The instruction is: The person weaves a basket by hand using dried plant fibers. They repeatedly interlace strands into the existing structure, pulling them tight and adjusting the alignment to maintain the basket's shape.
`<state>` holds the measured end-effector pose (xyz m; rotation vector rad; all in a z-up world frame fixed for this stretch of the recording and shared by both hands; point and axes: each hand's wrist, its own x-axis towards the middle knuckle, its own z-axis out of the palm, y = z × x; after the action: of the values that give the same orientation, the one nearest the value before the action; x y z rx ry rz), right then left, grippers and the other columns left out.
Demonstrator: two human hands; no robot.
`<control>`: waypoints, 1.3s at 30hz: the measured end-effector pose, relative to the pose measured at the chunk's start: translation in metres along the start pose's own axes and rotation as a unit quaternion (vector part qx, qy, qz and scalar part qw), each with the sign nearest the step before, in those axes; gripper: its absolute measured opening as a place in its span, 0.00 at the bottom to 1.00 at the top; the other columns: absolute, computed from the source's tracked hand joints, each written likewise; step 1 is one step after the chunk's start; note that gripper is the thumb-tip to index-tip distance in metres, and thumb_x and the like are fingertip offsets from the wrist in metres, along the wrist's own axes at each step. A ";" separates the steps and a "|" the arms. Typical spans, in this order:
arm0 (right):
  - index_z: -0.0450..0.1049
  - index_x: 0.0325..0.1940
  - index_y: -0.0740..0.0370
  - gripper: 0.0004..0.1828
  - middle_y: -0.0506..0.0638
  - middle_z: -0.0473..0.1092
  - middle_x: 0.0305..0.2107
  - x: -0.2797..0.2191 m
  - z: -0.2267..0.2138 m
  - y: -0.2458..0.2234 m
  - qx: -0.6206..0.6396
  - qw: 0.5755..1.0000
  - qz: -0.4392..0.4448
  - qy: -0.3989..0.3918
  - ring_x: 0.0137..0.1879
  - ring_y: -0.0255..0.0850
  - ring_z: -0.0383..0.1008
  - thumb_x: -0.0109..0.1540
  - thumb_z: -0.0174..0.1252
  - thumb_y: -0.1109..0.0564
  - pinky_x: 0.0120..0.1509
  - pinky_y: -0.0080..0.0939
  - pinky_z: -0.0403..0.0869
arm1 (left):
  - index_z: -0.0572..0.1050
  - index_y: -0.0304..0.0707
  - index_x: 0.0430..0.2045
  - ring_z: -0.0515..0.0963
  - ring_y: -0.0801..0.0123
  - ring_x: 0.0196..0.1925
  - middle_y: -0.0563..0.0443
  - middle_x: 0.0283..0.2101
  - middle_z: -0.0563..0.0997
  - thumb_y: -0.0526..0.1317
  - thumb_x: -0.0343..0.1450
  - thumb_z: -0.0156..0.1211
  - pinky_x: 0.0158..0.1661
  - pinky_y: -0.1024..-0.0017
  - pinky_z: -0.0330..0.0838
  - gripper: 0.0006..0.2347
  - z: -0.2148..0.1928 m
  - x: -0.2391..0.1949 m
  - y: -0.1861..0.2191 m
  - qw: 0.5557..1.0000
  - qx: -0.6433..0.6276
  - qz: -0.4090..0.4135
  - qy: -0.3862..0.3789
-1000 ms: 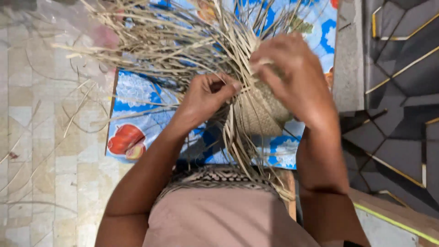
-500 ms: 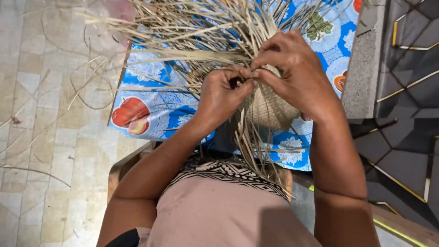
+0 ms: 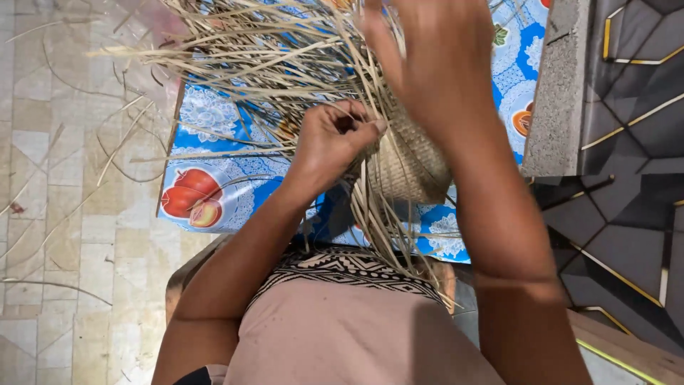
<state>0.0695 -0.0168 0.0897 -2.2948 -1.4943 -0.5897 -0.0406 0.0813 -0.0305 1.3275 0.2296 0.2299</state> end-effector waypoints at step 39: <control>0.44 0.85 0.33 0.57 0.53 0.33 0.80 -0.169 -0.022 -0.055 -0.164 0.963 0.024 -0.215 0.86 0.56 0.33 0.64 0.73 0.24 0.80 0.76 0.54 | 0.80 0.41 0.26 0.69 0.82 0.31 0.63 0.27 0.76 0.38 0.74 0.58 0.36 0.77 0.64 0.07 -0.039 -0.047 0.033 0.979 0.049 -0.063 -0.189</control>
<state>-0.0460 -0.1380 0.0251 -2.8499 -1.6177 -0.3593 -0.0981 0.1109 -0.0053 1.4220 0.0028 -0.1427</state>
